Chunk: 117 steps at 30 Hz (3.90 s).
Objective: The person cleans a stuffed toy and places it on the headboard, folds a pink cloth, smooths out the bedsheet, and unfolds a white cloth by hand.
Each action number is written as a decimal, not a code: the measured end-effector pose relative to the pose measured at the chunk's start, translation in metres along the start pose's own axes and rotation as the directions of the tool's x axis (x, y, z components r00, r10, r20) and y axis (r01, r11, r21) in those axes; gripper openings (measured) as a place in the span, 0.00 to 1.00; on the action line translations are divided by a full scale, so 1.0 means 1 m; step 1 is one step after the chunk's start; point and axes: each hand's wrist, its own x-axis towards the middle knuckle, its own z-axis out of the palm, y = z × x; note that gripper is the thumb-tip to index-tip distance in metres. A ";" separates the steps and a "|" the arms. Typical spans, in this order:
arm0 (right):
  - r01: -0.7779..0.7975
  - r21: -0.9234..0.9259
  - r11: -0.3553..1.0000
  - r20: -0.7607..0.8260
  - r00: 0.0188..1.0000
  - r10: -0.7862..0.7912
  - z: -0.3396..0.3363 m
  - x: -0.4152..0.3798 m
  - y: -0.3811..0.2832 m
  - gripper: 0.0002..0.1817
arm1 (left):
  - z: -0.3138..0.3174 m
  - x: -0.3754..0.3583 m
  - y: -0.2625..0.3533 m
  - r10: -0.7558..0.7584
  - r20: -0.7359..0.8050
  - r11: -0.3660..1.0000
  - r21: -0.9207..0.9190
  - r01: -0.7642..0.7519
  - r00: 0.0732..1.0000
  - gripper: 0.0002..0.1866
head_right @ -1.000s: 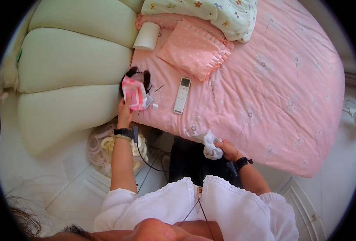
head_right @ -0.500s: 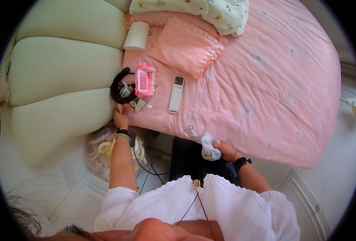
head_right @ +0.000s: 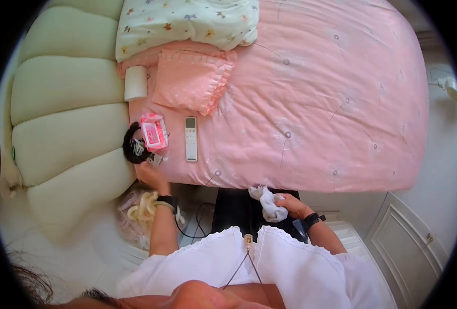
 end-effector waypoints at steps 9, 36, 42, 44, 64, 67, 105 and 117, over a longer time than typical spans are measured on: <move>0.017 -0.073 0.997 -0.045 0.999 -0.021 -0.026 -0.045 -0.002 0.23 | 0.073 -0.086 0.374 0.863 0.329 0.505 -0.549 -0.666 0.383 0.41; 0.378 -0.066 0.923 -0.093 0.919 -0.383 -0.222 -0.216 0.012 0.24 | -0.034 -0.351 0.373 0.632 0.748 0.452 -0.567 -0.688 -0.202 0.44; 0.494 0.095 0.864 -0.282 0.846 -0.453 -0.255 -0.230 0.047 0.25 | 0.003 -0.315 0.409 0.854 0.516 0.473 -0.822 -0.317 -0.063 0.23; 0.521 0.108 0.847 -0.308 0.827 -0.470 -0.259 -0.233 0.058 0.25 | 0.044 -0.262 0.464 0.924 0.197 0.375 -0.631 -0.679 0.328 0.31; 0.466 0.382 0.798 -0.265 0.882 -0.389 -0.386 -0.241 0.148 0.23 | 0.144 -0.289 0.745 0.833 0.193 0.552 -0.330 -0.765 0.518 0.36; 0.397 0.424 0.814 -0.202 0.918 -0.342 -0.403 -0.247 0.160 0.23 | 0.130 -0.404 0.749 0.984 0.157 0.158 -0.579 -0.800 0.081 0.39; 0.269 0.246 0.931 -0.097 0.963 -0.253 -0.474 -0.282 0.197 0.26 | 0.052 -0.702 0.754 0.596 0.037 -0.429 -0.830 -0.356 -0.802 0.37; 0.218 0.149 0.964 -0.039 0.976 -0.215 -0.435 -0.268 0.160 0.27 | 0.067 -0.398 0.549 0.669 0.526 0.701 -0.210 -0.681 0.526 0.47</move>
